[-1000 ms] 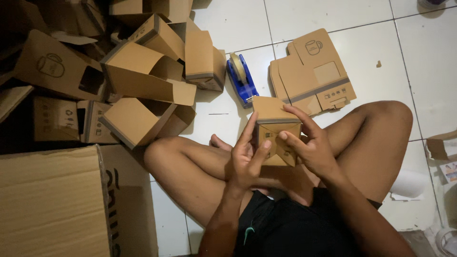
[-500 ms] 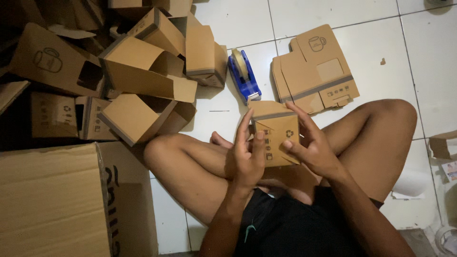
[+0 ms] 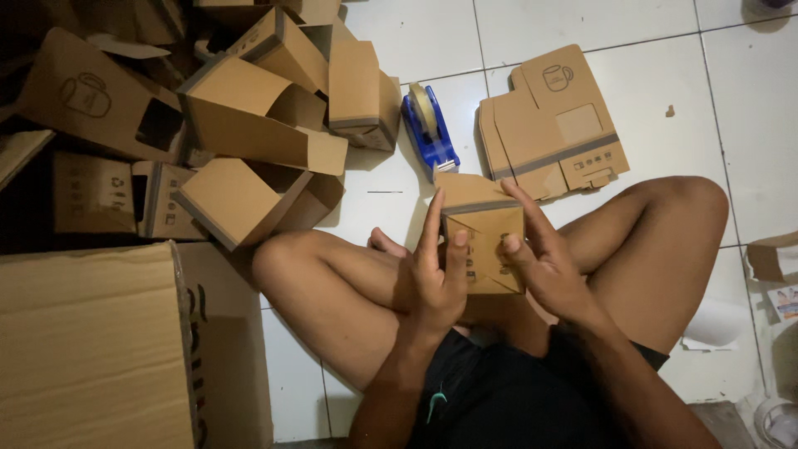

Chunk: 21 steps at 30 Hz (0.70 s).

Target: The person sits on the floor and assembles small cardboard boxes by folding the flaps and securing them with tape. They repeatedly pick up flat cardboard pieces, fold them into box shapes, and use a tape dispenser to seal the edges.

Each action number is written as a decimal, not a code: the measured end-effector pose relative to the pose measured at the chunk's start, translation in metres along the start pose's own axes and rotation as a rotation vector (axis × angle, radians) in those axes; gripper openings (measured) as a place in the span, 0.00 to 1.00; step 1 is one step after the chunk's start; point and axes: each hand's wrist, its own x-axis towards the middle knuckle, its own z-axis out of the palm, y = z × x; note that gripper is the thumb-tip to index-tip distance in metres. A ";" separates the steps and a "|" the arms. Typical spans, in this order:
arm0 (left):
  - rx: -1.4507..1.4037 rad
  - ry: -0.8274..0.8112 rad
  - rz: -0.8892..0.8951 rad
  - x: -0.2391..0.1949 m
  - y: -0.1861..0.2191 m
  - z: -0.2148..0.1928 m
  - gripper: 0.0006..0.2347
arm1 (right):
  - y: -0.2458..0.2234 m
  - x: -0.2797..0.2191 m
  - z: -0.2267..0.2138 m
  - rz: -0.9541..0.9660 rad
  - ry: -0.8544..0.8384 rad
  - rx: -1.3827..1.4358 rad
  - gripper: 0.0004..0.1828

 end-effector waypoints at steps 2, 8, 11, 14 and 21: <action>0.018 0.052 0.072 -0.005 -0.011 0.008 0.24 | -0.003 0.000 0.004 -0.068 0.003 -0.022 0.41; 0.017 0.149 0.130 -0.004 -0.018 0.007 0.24 | -0.002 0.006 0.011 -0.327 -0.036 -0.109 0.39; -0.008 0.102 0.005 -0.005 -0.032 -0.001 0.30 | -0.011 0.011 0.012 -0.289 -0.066 -0.124 0.39; -0.286 0.155 -0.086 -0.002 -0.037 0.006 0.36 | -0.003 0.034 0.008 -0.233 -0.091 -0.099 0.40; 0.351 0.157 -0.176 0.022 -0.046 -0.001 0.20 | 0.056 0.127 0.021 0.304 0.281 0.055 0.19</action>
